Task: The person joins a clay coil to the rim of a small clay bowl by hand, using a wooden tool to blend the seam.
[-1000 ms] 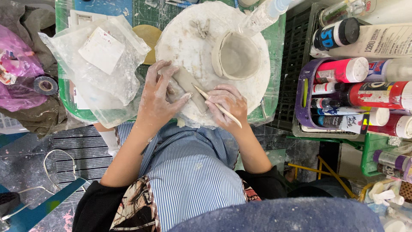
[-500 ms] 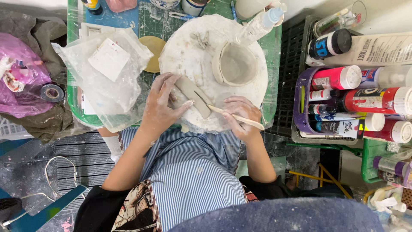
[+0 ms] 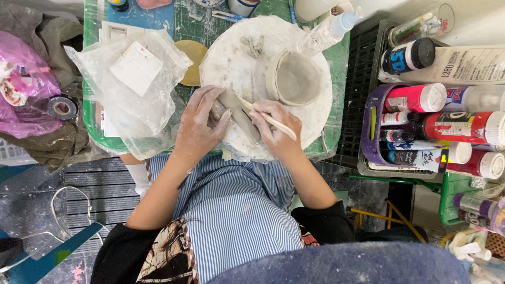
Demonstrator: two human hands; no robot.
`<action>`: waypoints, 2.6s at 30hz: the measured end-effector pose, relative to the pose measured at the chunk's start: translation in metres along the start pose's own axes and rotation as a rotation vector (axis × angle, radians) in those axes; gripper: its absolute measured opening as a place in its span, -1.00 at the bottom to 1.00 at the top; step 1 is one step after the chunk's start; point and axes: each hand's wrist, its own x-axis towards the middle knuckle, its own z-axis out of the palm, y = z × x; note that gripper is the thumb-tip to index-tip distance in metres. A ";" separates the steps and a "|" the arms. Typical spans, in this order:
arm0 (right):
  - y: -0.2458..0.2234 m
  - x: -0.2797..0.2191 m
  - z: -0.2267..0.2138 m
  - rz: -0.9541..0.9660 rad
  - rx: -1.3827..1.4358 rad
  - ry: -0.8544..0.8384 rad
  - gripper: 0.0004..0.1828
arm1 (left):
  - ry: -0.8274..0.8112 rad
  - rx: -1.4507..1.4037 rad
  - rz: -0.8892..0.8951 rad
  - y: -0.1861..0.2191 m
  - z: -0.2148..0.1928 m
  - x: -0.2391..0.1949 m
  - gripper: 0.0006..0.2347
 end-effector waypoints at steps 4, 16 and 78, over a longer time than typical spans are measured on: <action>0.008 -0.005 -0.004 -0.055 -0.044 0.023 -0.84 | 0.003 0.023 0.017 -0.001 0.000 0.000 -0.57; 0.012 -0.007 -0.004 -0.161 -0.101 0.033 -0.87 | 0.013 0.045 0.040 0.000 0.001 0.000 -0.57; -0.009 -0.002 -0.013 -0.013 -0.097 -0.094 -0.89 | 0.041 0.115 0.025 -0.001 0.007 -0.006 -0.55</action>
